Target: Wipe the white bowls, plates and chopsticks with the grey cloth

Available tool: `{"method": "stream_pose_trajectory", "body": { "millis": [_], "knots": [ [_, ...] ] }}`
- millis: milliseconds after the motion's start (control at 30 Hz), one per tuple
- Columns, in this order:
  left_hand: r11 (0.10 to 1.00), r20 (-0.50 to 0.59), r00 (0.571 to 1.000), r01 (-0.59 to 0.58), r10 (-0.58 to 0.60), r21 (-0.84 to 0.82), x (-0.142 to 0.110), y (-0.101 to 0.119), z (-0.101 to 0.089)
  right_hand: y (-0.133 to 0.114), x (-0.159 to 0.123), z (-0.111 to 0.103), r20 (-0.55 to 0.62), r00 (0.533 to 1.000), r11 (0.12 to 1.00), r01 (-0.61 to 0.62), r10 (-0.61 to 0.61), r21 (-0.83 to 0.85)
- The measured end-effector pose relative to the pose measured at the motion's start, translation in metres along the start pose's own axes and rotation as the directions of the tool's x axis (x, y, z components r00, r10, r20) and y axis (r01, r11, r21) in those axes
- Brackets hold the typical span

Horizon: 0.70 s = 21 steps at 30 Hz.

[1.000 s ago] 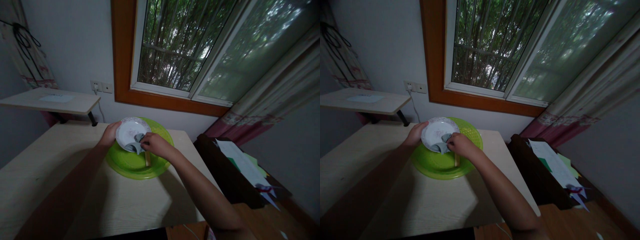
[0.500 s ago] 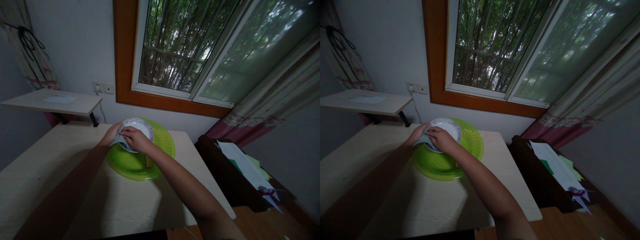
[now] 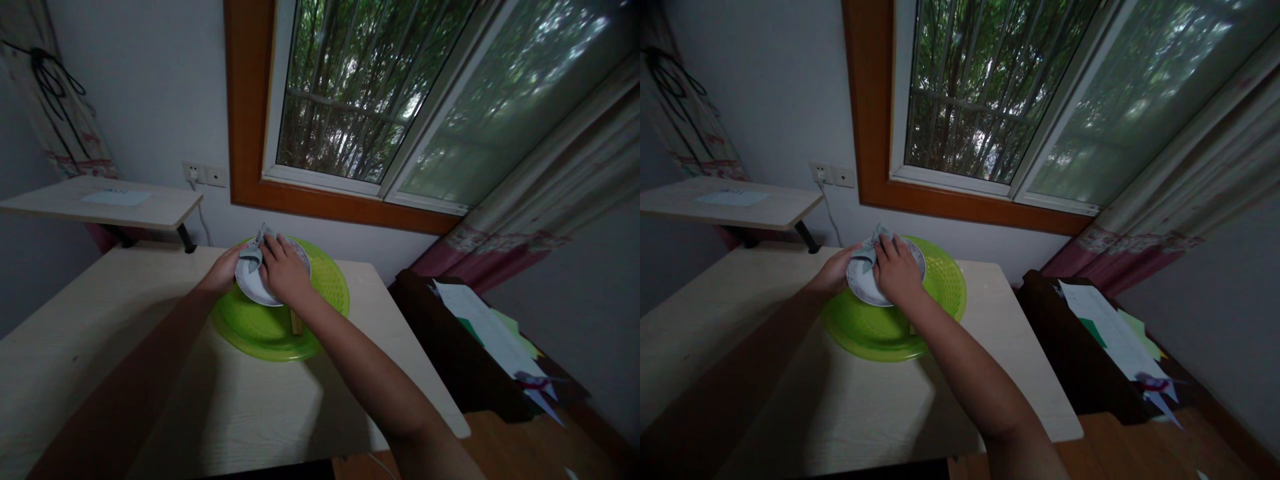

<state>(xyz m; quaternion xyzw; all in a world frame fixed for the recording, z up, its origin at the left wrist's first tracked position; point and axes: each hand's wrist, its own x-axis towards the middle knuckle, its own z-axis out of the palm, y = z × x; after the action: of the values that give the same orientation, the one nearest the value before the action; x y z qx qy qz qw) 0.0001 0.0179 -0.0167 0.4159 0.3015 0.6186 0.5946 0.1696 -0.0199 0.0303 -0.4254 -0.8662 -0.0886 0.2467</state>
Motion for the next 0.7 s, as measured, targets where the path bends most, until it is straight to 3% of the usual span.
{"method": "stream_pose_trajectory", "body": {
  "millis": [167, 333, 533, 700],
  "knots": [
    [0.994, -0.044, 0.999, -0.004, 0.009, 0.112, -0.005, 0.005, -0.003, 0.009, -0.006, -0.011, 0.016, 0.991, 0.987, -0.133, 0.135, -0.086],
    [0.987, -0.13, 0.99, -0.026, 0.046, 0.157, -0.007, 0.006, -0.002, 0.023, -0.02, -0.026, 0.063, 0.979, 0.966, -0.177, 0.192, -0.189],
    [0.978, -0.18, 0.981, -0.039, 0.077, 0.205, -0.008, 0.005, -0.003, 0.026, -0.04, -0.047, 0.17, 0.971, 0.966, -0.127, 0.167, -0.227],
    [0.958, -0.162, 0.981, -0.06, 0.109, 0.281, -0.005, 0.002, -0.007, 0.017, -0.047, -0.051, 0.309, 0.95, 0.996, -0.015, 0.042, -0.09]
  ]
}}
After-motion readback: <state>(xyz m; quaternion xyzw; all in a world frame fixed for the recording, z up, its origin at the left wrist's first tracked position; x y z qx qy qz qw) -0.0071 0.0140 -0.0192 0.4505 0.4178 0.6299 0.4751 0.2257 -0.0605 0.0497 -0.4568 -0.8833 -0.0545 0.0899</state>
